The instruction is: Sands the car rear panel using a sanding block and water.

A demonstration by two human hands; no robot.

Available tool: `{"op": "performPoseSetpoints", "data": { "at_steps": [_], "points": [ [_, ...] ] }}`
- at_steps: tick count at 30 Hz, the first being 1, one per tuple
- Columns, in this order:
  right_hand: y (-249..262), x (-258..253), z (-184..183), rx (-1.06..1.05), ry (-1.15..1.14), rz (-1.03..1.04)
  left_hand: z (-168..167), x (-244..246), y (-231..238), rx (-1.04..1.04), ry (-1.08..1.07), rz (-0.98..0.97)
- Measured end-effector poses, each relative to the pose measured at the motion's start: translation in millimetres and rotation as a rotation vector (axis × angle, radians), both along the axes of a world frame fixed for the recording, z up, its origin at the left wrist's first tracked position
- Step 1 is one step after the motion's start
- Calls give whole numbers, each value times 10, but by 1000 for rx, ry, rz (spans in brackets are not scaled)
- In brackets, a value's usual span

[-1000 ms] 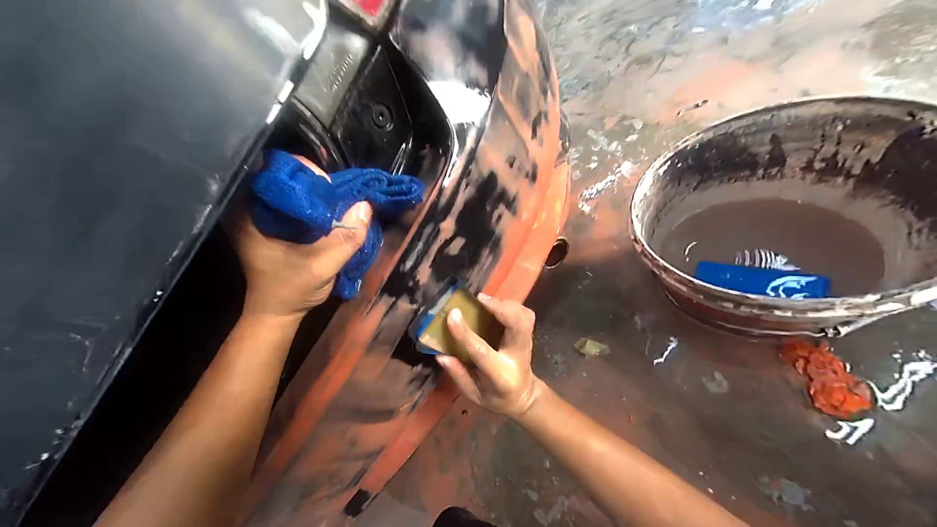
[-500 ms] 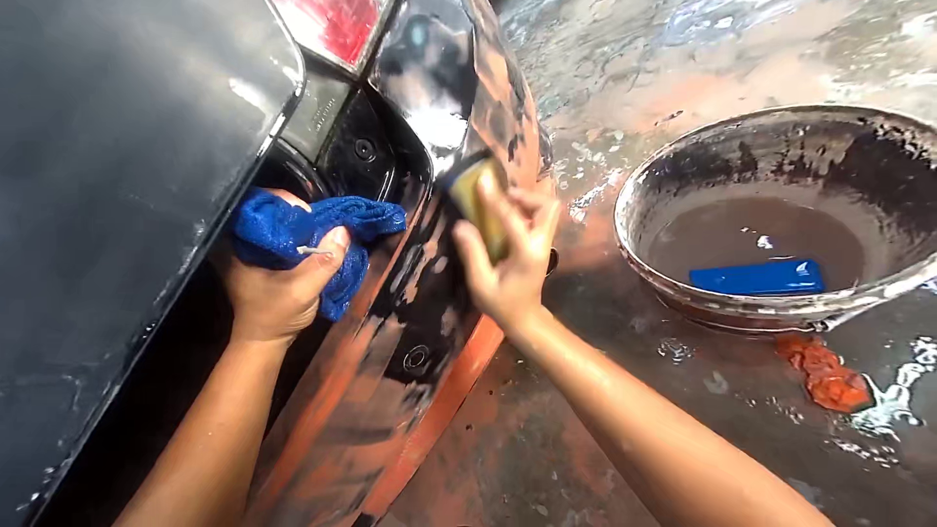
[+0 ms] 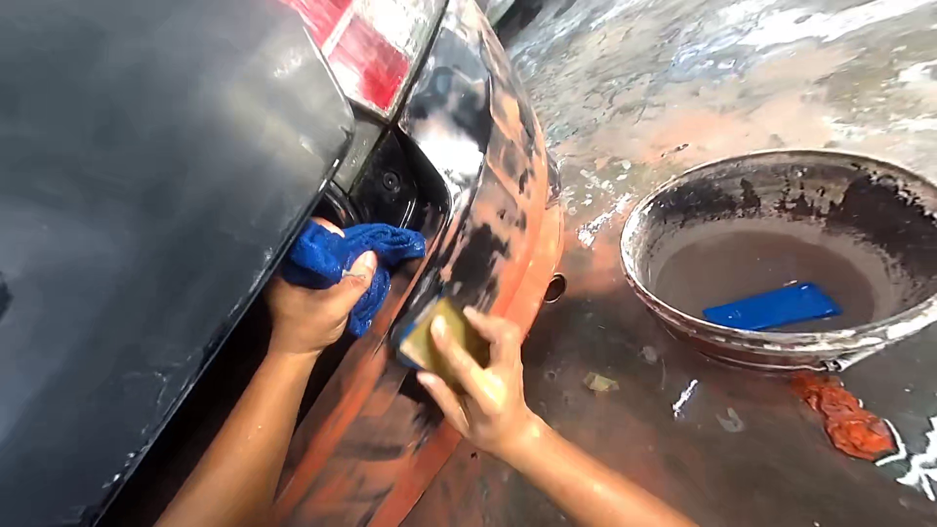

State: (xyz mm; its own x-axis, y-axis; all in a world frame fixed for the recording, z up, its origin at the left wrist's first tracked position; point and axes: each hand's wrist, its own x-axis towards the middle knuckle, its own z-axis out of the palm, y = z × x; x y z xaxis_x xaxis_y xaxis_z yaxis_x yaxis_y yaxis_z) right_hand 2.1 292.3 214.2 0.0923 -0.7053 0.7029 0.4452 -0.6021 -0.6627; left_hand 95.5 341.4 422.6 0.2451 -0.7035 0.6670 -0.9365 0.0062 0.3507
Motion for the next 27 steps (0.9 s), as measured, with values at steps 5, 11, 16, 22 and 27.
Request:
{"op": "performPoseSetpoints", "data": {
  "at_steps": [5,11,16,22,27],
  "points": [
    [-951,222,340,143,2,-77,9,29,-5,-12,-27,0],
    [-135,-76,271,-13,62,4,24,-14,-20,9,3,47],
    [-1016,263,542,183,29,-137,16,38,-5,25,-152,63],
    [-90,31,153,15,9,-35,19,25,-22,38,-234,27],
    [-1044,350,482,320,-47,-135,-5,11,5,41,-228,41]
  ]
}}
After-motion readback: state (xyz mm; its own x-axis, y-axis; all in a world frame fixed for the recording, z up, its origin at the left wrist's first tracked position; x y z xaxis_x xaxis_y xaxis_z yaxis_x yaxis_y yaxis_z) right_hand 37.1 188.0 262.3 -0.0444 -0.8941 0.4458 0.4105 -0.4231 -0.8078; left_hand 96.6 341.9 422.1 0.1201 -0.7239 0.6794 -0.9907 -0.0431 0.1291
